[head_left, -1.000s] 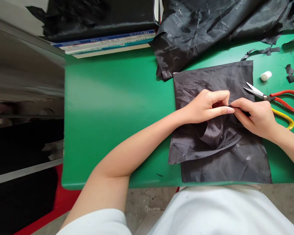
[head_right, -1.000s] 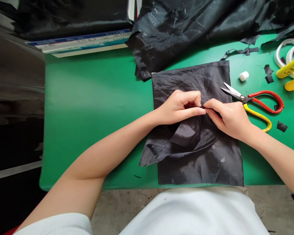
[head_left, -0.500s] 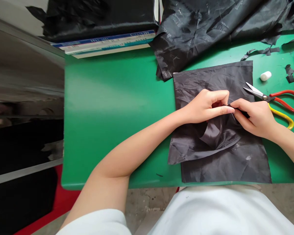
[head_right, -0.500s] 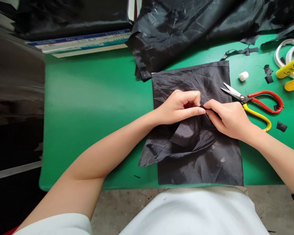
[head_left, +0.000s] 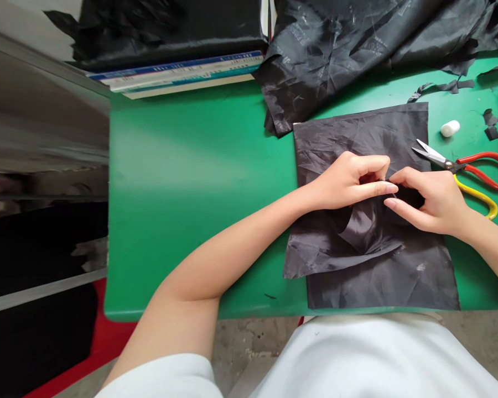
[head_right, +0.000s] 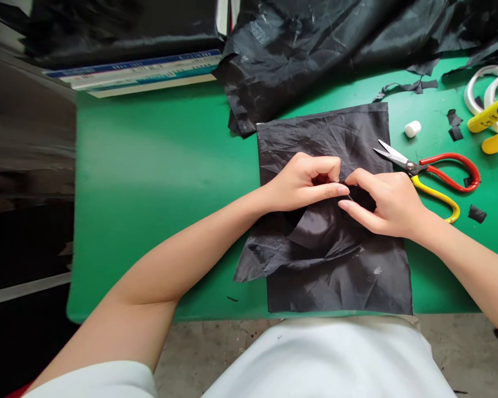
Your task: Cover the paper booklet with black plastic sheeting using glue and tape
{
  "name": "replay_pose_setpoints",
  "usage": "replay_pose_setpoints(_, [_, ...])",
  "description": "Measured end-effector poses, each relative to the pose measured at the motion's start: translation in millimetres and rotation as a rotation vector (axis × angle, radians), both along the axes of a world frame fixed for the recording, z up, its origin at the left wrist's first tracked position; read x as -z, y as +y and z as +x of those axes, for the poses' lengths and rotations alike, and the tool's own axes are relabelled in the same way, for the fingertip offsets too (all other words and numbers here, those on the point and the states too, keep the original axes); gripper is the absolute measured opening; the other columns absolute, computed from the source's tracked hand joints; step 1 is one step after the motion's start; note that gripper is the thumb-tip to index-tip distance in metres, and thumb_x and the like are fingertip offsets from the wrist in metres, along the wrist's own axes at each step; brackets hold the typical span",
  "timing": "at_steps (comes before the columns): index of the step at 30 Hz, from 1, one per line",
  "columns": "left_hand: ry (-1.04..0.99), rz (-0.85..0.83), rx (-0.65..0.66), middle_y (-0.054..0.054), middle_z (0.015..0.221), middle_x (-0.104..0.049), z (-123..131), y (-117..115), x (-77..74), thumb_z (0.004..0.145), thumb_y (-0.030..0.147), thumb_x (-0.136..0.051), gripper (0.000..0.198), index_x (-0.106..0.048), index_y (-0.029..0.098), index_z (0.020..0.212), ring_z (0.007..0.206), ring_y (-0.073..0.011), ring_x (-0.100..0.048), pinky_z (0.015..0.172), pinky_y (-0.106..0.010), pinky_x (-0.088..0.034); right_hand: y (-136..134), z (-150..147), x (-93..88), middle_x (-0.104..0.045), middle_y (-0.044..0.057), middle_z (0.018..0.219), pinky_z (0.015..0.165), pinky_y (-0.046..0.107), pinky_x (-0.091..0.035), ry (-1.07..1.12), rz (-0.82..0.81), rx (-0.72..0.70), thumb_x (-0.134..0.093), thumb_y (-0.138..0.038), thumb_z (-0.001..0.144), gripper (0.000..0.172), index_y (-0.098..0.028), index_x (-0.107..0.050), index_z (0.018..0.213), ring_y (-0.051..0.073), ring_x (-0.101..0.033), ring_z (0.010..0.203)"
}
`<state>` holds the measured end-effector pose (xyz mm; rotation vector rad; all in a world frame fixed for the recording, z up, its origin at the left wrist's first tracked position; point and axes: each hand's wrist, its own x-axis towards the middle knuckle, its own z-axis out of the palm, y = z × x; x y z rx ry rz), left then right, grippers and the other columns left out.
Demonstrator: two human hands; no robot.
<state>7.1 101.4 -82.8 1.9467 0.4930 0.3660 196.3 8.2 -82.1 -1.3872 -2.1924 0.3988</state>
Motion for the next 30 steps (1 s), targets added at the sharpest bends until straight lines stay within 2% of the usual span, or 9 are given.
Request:
replay_pose_setpoints(3, [0.0,0.004,0.001,0.006,0.06,-0.035,0.1,0.4,0.6,0.089,0.067,-0.051,0.056,-0.039,0.017,0.065,0.06,-0.0055,-0.032,0.059,-0.021,-0.028,0.5,-0.8,2.3,-0.059,-0.004,0.057,0.047,0.024,-0.035,0.0,0.008,0.037,-0.053,-0.034,0.093,0.013,-0.023,-0.056,0.087,0.011,-0.048,0.044])
replay_pose_setpoints(8, [-0.015,0.002,-0.004,0.007,0.06,-0.034,0.1,0.7,0.6,0.089,0.067,-0.051,0.056,-0.038,0.017,0.065,0.06,-0.0053,-0.031,0.058,-0.02,-0.027,1.9,-0.7,2.1,-0.06,-0.004,0.059,0.047,0.023,-0.035,0.017,0.047,0.019,-0.053,-0.029,0.094,0.011,-0.023,-0.055,0.086,0.01,-0.048,0.044])
replay_pose_setpoints(17, [-0.014,-0.049,-0.027,0.007,0.062,-0.037,1.2,-0.5,0.1,0.087,0.069,-0.053,0.056,-0.04,0.018,0.068,0.059,-0.0052,-0.033,0.057,-0.02,-0.029,2.6,0.0,4.2,-0.056,-0.004,0.056,0.047,0.024,-0.034,0.028,0.0,0.056,-0.05,-0.033,0.097,0.019,-0.024,-0.055,0.082,0.01,-0.046,0.043])
replay_pose_setpoints(30, [-0.029,0.032,-0.002,0.006,0.061,-0.036,-0.6,-1.4,-2.2,0.094,0.053,-0.05,0.044,-0.045,0.017,0.07,0.059,-0.0055,-0.033,0.059,-0.02,-0.028,3.6,-0.6,3.7,-0.053,-0.005,0.054,0.046,0.023,-0.031,0.056,0.043,0.045,-0.051,-0.031,0.096,0.021,-0.023,-0.053,0.077,0.008,-0.04,0.042])
